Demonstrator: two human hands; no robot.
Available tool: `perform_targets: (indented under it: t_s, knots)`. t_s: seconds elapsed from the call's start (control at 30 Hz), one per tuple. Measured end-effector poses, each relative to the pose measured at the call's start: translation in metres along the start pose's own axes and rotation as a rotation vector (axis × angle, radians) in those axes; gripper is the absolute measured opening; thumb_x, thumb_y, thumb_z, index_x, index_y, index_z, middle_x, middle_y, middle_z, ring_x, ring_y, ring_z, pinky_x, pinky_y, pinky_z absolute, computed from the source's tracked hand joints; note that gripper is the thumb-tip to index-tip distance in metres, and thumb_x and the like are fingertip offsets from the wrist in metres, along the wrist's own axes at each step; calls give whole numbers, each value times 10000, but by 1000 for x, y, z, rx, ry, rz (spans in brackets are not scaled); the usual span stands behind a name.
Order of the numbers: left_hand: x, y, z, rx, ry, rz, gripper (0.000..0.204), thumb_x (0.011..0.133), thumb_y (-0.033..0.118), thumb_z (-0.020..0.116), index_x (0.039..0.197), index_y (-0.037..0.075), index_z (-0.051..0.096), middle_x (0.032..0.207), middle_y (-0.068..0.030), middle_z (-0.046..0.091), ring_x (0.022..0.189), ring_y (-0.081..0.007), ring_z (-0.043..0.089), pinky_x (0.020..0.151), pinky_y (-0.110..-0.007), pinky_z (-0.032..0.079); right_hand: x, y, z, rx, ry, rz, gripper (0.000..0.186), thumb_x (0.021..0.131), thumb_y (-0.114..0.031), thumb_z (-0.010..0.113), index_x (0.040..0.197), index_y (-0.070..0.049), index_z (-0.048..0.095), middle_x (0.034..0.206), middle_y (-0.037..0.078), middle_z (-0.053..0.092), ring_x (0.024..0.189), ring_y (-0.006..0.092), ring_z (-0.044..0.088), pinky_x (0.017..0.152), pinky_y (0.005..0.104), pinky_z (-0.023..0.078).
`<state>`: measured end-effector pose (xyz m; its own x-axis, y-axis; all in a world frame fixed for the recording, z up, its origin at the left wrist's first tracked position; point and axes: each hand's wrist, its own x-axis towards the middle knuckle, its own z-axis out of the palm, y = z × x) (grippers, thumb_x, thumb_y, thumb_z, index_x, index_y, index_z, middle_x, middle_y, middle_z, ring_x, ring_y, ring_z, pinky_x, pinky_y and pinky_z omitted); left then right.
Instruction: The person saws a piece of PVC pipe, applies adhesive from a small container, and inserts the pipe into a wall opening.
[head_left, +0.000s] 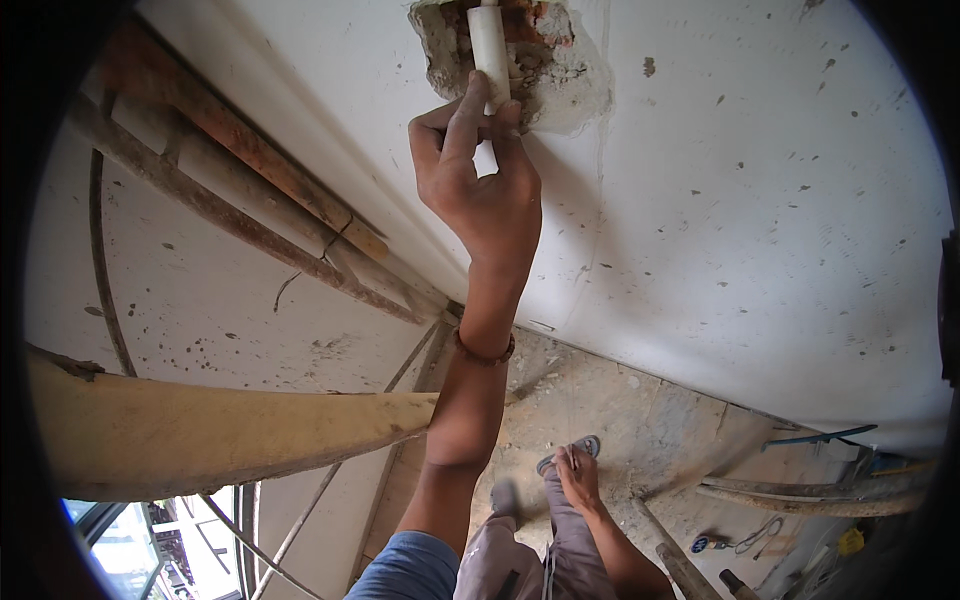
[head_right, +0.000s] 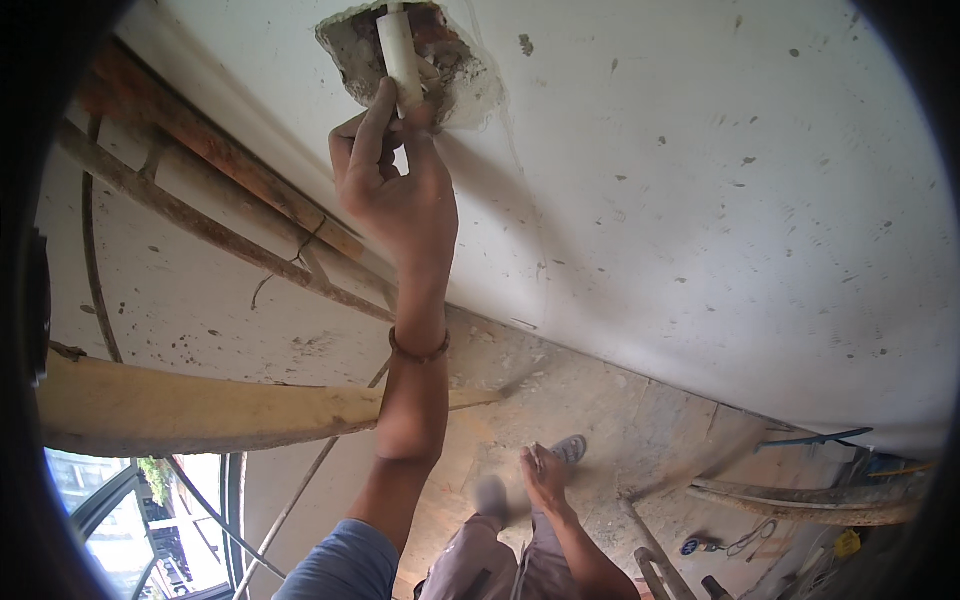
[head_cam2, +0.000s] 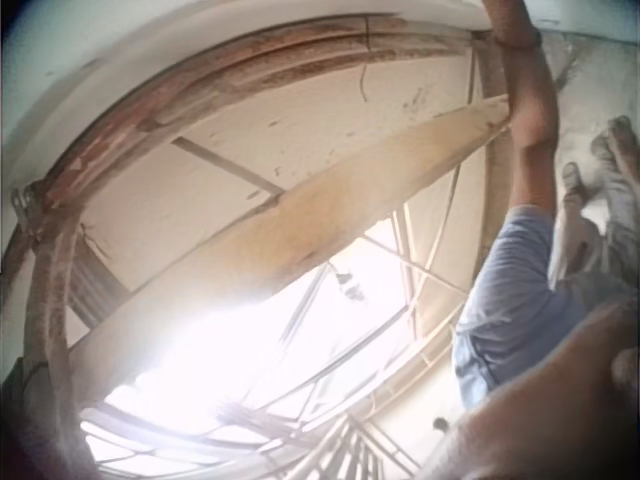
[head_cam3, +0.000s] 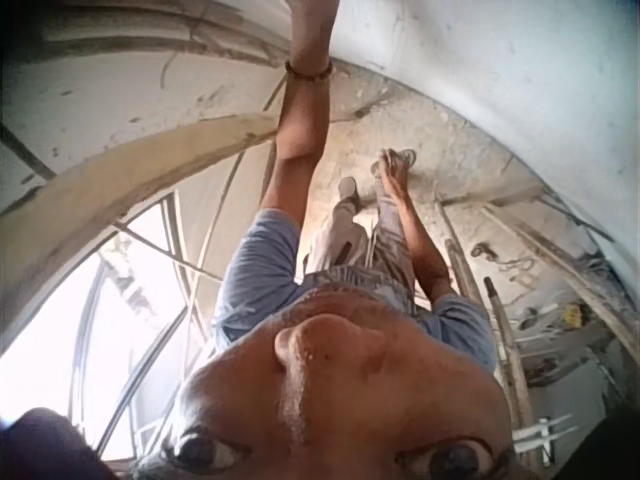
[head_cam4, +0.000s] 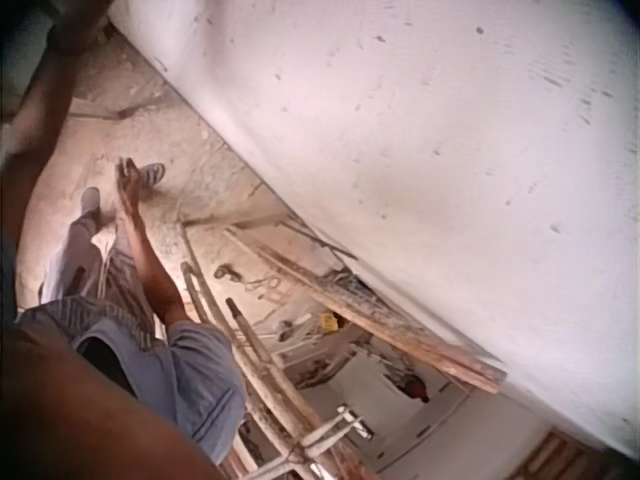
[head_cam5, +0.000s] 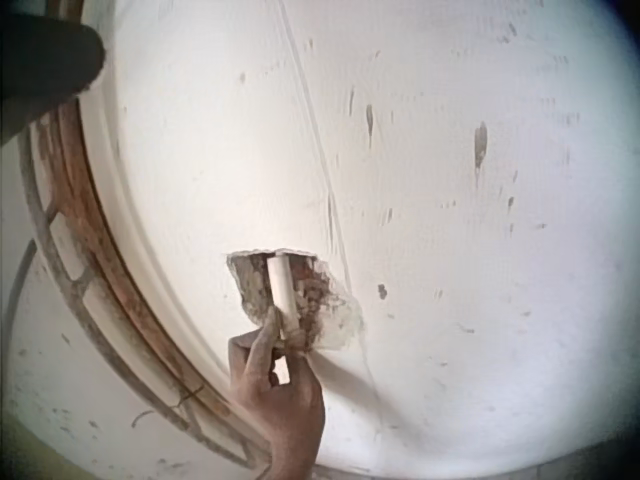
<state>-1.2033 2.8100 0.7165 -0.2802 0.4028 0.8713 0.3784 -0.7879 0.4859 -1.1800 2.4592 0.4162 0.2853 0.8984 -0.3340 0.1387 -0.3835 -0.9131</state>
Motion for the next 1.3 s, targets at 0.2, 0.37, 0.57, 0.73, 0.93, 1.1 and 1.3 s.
perform_targets:
  t_s: [0.2, 0.37, 0.57, 0.73, 0.93, 1.1, 1.3]
  knots:
    - [5, 4, 0, 84, 45, 20, 312, 779, -28, 700, 1080, 51, 685, 908, -44, 573, 679, -73, 529, 527, -230, 421, -10, 0, 14, -29, -118, 34, 329, 946, -283, 539, 763, -15, 596, 601, 47, 546, 568, 114, 525, 531, 279, 411]
    - [-1, 8, -6, 28, -35, -96, 299, 794, 25, 719, 1090, 47, 679, 1019, -88, 616, 734, -91, 588, 566, -215, 475, -19, 42, 15, -81, -70, -7, 341, 948, -306, 537, 765, -25, 602, 594, 6, 510, 553, 89, 477, 516, 264, 384]
    - [-1, 0, 0, 44, 73, -31, 287, 802, -19, 696, 1084, 30, 679, 967, -83, 633, 743, -89, 601, 568, -208, 484, -9, 23, -2, 33, -83, 84, 395, 934, -342, 519, 772, 12, 587, 652, 152, 577, 647, 258, 566, 619, 380, 436]
    - [2, -3, 8, -15, 117, -12, 289, 792, -53, 690, 1068, 30, 686, 937, -71, 643, 691, -66, 570, 541, -197, 446, -6, 23, -20, -1, -128, 106, 344, 944, -286, 516, 792, 10, 602, 691, 141, 611, 635, 238, 598, 596, 361, 449]
    - [-1, -1, 9, -44, 108, -57, 285, 793, -55, 687, 1066, 26, 686, 926, -71, 653, 677, -52, 564, 544, -191, 439, -1, 11, -29, 59, -91, 102, 368, 927, -327, 569, 745, -11, 619, 581, 24, 522, 550, 107, 489, 517, 281, 393]
    - [1, -4, 3, -79, 74, -84, 264, 791, -41, 694, 1048, 16, 688, 925, -78, 666, 663, -38, 567, 521, -186, 424, 13, 7, -23, -27, -68, 63, 353, 921, -311, 575, 758, -2, 619, 591, 47, 548, 562, 125, 509, 534, 299, 409]
    - [4, 3, 4, -53, 59, -96, 253, 788, -19, 705, 1039, 7, 688, 915, -79, 679, 615, -25, 555, 485, -179, 391, 14, 7, -11, -75, -52, -30, 355, 917, -309, 580, 746, 2, 564, 605, 121, 548, 555, 204, 528, 543, 346, 413]
